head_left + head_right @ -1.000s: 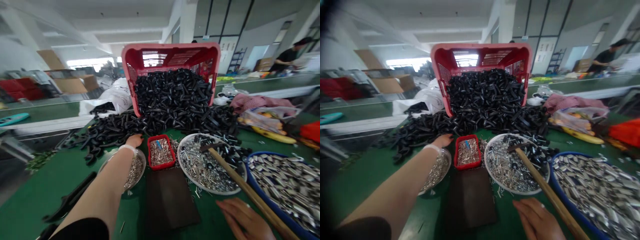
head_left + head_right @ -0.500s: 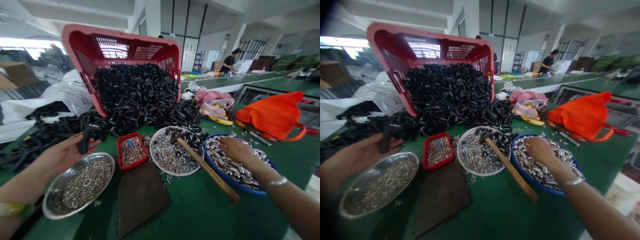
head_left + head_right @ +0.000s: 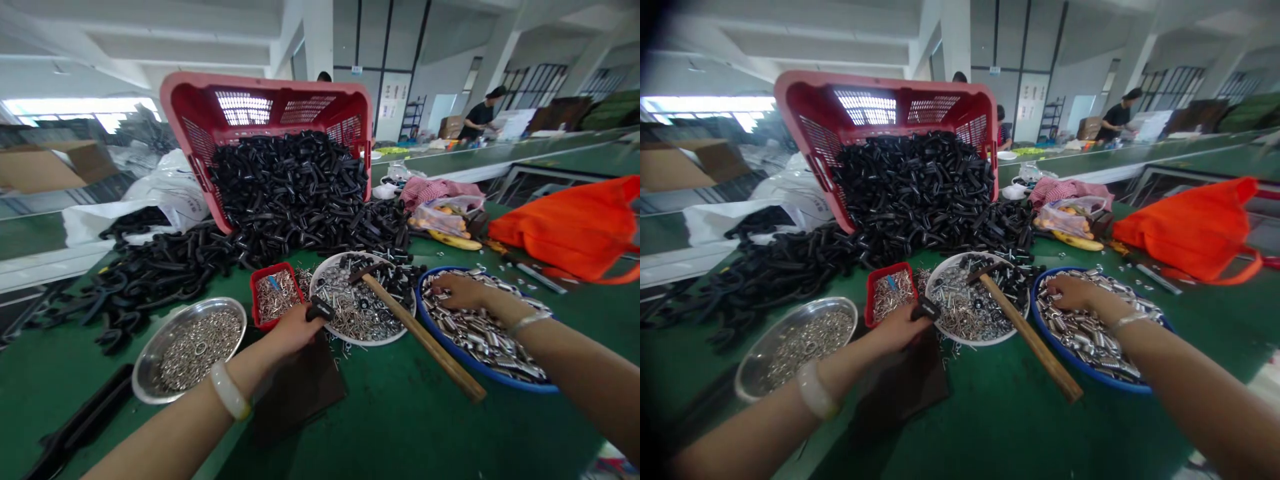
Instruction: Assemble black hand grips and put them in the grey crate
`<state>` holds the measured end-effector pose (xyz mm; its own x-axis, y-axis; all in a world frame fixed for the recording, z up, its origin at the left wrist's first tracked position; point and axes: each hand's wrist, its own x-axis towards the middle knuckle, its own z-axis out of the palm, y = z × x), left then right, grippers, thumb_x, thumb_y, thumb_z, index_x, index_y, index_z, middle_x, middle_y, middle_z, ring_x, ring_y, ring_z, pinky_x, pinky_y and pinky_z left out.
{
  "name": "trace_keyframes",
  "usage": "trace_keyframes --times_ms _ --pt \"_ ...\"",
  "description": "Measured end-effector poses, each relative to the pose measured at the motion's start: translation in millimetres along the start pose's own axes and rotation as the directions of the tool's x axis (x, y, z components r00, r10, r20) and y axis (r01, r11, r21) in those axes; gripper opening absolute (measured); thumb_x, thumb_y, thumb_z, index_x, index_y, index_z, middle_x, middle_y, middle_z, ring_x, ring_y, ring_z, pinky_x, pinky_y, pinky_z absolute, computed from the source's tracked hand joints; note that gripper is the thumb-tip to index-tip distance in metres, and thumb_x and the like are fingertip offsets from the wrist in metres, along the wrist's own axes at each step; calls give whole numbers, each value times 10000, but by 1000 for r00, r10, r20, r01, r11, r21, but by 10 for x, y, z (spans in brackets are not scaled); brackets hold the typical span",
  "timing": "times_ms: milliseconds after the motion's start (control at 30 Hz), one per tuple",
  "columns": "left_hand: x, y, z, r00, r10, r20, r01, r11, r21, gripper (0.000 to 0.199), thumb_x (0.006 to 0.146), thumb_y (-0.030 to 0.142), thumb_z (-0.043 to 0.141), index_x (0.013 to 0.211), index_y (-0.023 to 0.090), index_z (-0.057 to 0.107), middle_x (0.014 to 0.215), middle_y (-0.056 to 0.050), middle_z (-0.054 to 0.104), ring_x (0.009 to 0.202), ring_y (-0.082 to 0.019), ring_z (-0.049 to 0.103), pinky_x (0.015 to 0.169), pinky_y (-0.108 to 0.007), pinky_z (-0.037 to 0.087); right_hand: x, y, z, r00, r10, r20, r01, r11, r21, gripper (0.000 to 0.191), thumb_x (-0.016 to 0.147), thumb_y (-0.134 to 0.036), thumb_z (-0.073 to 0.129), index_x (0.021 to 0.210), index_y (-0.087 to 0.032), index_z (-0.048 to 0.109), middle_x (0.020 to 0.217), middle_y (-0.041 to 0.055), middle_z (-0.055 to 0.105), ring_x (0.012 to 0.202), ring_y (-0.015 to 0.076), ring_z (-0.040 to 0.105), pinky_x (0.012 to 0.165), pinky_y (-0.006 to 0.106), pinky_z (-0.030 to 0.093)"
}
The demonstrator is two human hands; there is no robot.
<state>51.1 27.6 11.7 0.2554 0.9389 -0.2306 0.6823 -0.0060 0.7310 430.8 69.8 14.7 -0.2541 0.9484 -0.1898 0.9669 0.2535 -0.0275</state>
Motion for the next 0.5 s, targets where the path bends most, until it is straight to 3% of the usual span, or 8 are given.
trace_keyframes --times_ms 100,200,300,433,500 --pt "228 172 103 991 135 -9 -128 957 261 219 714 335 521 824 179 628 736 -46 652 671 -175 595 585 -249 416 -105 70 47 996 -2 -86 5 999 31 131 702 -235 528 799 -190 603 789 78 640 714 173 568 634 265 392" --pt "388 346 269 979 203 37 -200 896 396 226 697 322 540 855 196 640 838 -64 659 759 -194 599 644 -262 429 -222 104 76 974 76 -215 -49 991 127 244 747 -314 511 940 -191 597 825 81 650 693 177 577 625 278 403" --pt "496 451 413 977 210 34 -197 835 514 223 694 317 542 858 203 643 890 -83 642 823 -222 592 687 -290 440 -327 120 79 912 210 -354 -80 934 348 347 778 -377 481 1044 -177 578 878 94 656 732 182 592 647 283 414" --pt "628 435 458 984 167 -63 -103 819 564 262 739 325 499 934 199 619 961 -103 618 869 -236 586 719 -311 444 -381 172 79 833 401 -382 -215 870 444 333 717 -409 548 869 -129 644 762 109 664 652 183 584 586 296 403" --pt "677 392 448 988 132 -78 -64 818 572 264 748 320 494 940 188 615 950 -104 624 876 -231 585 724 -302 442 -377 201 80 757 461 -464 -156 816 556 340 697 -411 570 804 -101 661 657 88 654 565 151 570 527 271 388"
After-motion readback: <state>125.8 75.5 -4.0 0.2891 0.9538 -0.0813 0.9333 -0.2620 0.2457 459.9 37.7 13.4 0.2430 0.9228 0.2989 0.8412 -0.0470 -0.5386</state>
